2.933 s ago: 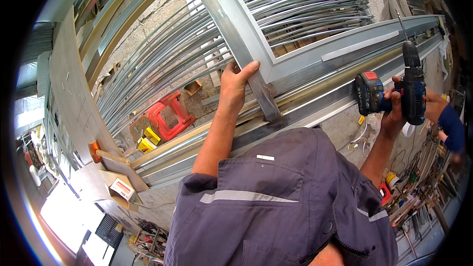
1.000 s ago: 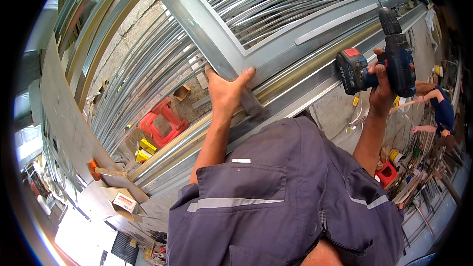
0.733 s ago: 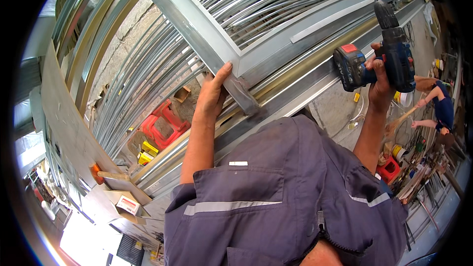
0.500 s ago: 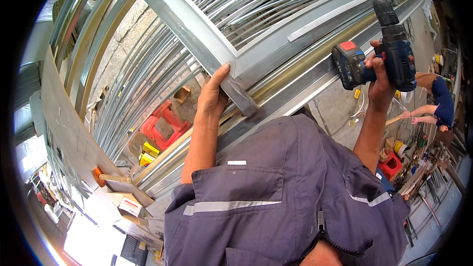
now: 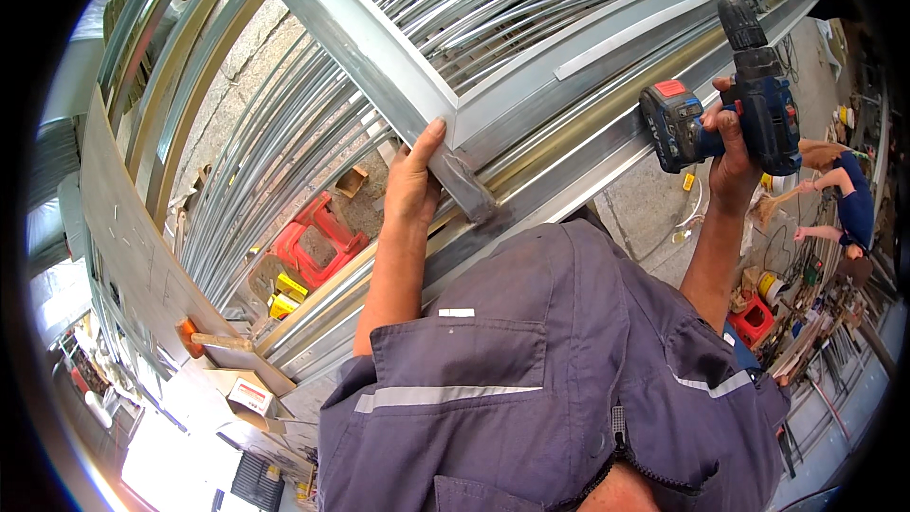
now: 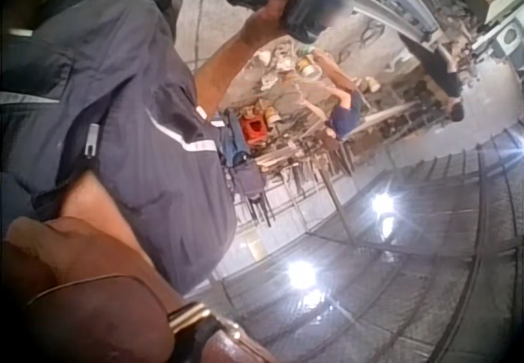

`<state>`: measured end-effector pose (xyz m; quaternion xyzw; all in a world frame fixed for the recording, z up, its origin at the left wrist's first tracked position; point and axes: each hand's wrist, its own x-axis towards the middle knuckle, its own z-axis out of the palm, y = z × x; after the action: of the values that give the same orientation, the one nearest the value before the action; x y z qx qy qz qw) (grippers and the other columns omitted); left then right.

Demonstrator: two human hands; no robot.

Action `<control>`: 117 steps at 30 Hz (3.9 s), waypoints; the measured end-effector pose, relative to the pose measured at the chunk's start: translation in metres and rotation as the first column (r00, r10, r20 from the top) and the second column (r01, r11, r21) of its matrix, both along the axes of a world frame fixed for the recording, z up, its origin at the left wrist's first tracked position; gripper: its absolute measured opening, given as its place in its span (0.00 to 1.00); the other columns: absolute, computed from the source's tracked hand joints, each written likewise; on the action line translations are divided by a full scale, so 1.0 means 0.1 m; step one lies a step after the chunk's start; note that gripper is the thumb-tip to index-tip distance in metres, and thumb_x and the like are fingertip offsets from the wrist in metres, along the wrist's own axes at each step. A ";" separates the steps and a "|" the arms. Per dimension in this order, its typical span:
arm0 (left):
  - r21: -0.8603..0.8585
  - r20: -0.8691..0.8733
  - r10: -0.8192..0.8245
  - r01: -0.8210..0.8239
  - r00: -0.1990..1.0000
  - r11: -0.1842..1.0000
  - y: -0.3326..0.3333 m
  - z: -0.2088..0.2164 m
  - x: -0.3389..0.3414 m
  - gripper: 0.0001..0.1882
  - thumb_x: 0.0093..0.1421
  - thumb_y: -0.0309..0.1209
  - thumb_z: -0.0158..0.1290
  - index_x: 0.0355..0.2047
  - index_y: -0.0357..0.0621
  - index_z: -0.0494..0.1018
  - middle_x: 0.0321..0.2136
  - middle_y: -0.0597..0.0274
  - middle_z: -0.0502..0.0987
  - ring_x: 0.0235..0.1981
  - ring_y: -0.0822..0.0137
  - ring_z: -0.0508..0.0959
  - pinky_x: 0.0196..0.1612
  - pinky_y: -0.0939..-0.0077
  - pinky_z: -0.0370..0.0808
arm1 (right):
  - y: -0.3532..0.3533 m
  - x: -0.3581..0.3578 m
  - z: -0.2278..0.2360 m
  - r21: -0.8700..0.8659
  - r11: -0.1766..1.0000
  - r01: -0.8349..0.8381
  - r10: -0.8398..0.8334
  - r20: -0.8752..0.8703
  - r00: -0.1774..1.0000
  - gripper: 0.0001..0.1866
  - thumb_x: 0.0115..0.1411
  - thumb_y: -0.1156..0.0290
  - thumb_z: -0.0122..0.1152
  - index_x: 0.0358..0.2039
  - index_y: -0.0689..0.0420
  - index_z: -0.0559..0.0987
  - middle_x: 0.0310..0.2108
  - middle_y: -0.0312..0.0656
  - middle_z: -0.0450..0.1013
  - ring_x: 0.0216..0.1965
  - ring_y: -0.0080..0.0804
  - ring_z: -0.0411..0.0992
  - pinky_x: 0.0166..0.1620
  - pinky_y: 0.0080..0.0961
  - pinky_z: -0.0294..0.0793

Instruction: The person aligns metal frame pieces and uses a cordless drill to drive screws into the joints. They repeatedly position the frame, insert screws, and fasten them to assemble the structure.

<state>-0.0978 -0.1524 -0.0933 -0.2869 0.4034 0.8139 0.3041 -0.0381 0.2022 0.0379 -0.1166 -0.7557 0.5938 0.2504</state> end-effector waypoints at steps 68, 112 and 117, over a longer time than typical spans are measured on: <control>-0.953 -0.075 -0.961 -0.303 0.268 -0.010 1.25 0.57 -0.57 0.23 0.69 0.49 0.46 0.28 0.40 0.69 0.18 0.47 0.78 0.23 0.46 0.80 0.29 0.53 0.75 | 0.10 0.12 -0.04 -0.145 0.986 -0.088 0.092 0.026 0.995 0.16 0.62 0.77 0.62 0.51 0.62 0.75 0.48 0.41 0.77 0.35 0.20 0.72 0.41 0.22 0.75; -0.762 -0.600 -0.749 -0.487 0.281 0.428 1.53 0.48 -0.65 0.17 0.63 0.45 0.56 0.33 0.42 0.77 0.31 0.54 0.79 0.35 0.53 0.77 0.39 0.59 0.73 | 0.11 0.04 -0.09 -0.067 0.994 -0.080 0.079 -0.020 0.997 0.15 0.63 0.76 0.62 0.49 0.62 0.73 0.48 0.45 0.75 0.33 0.20 0.71 0.39 0.23 0.75; -0.719 -0.618 -0.770 -0.509 0.159 0.472 1.61 0.51 -0.51 0.13 0.57 0.38 0.63 0.31 0.41 0.77 0.40 0.56 0.74 0.44 0.54 0.72 0.49 0.59 0.68 | 0.09 0.03 -0.06 -0.031 0.997 -0.074 0.075 0.041 0.996 0.16 0.62 0.75 0.63 0.49 0.62 0.74 0.47 0.44 0.75 0.33 0.20 0.72 0.39 0.22 0.75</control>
<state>-0.1490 0.0089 -0.0425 0.2487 0.8656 0.4131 -0.1346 -0.0347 0.2112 0.0318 -0.1043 -0.7557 0.6114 0.2104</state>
